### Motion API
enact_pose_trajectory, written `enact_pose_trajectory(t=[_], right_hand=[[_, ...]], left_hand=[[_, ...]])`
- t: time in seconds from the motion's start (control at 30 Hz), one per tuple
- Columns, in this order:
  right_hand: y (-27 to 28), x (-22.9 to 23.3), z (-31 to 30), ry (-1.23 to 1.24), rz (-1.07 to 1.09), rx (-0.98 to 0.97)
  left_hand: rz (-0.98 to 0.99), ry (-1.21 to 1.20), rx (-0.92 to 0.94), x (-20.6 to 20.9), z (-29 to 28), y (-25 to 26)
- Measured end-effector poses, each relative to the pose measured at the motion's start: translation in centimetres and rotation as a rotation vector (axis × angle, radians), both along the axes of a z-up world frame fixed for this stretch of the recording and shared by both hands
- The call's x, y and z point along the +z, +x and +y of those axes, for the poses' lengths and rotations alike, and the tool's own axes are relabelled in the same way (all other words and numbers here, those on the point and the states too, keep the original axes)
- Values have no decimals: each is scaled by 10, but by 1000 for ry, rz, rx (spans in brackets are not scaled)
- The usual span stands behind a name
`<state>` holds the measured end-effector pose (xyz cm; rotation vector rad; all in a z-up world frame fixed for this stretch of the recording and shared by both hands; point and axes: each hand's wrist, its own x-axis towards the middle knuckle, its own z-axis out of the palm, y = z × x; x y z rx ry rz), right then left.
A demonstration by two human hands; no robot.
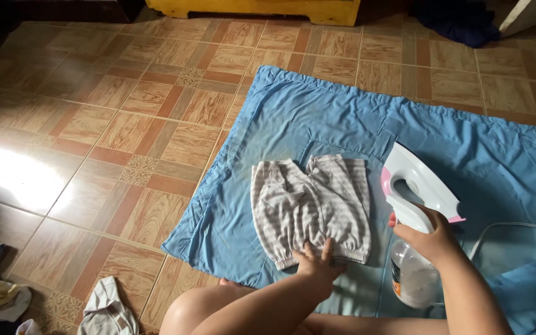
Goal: Ironing small items of clothing on a cloth spread on the floor using a spray bottle and an iron.
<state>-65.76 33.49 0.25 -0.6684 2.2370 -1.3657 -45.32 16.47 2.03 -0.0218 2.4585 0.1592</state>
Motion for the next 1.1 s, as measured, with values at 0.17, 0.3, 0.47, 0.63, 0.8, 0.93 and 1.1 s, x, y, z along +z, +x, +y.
enact_pose_trajectory(t=[0.17,0.3,0.47,0.63,0.8,0.93,1.1], right_hand=[[-1,16,16,-20,166,-32],[-10,14,28,-50,131,-120],[-15,21,33,-87,121,-207],[-3,49,26,66,97,-320],[-27,8,35,-24,249,-218],[-27,14,35,-7,204,-303],[-26,17,38,61,295,-282]], left_hand=[[215,-177,-6,-154,-1,-18],[384,192,296,-107,-28,-38],[736,953,735,-3,-69,-60],[826,1328,950,53,-79,-96],[916,1506,987,118,-55,-137],[1166,1738,997,163,-29,-115],[1531,1364,1103,91,9,-59]])
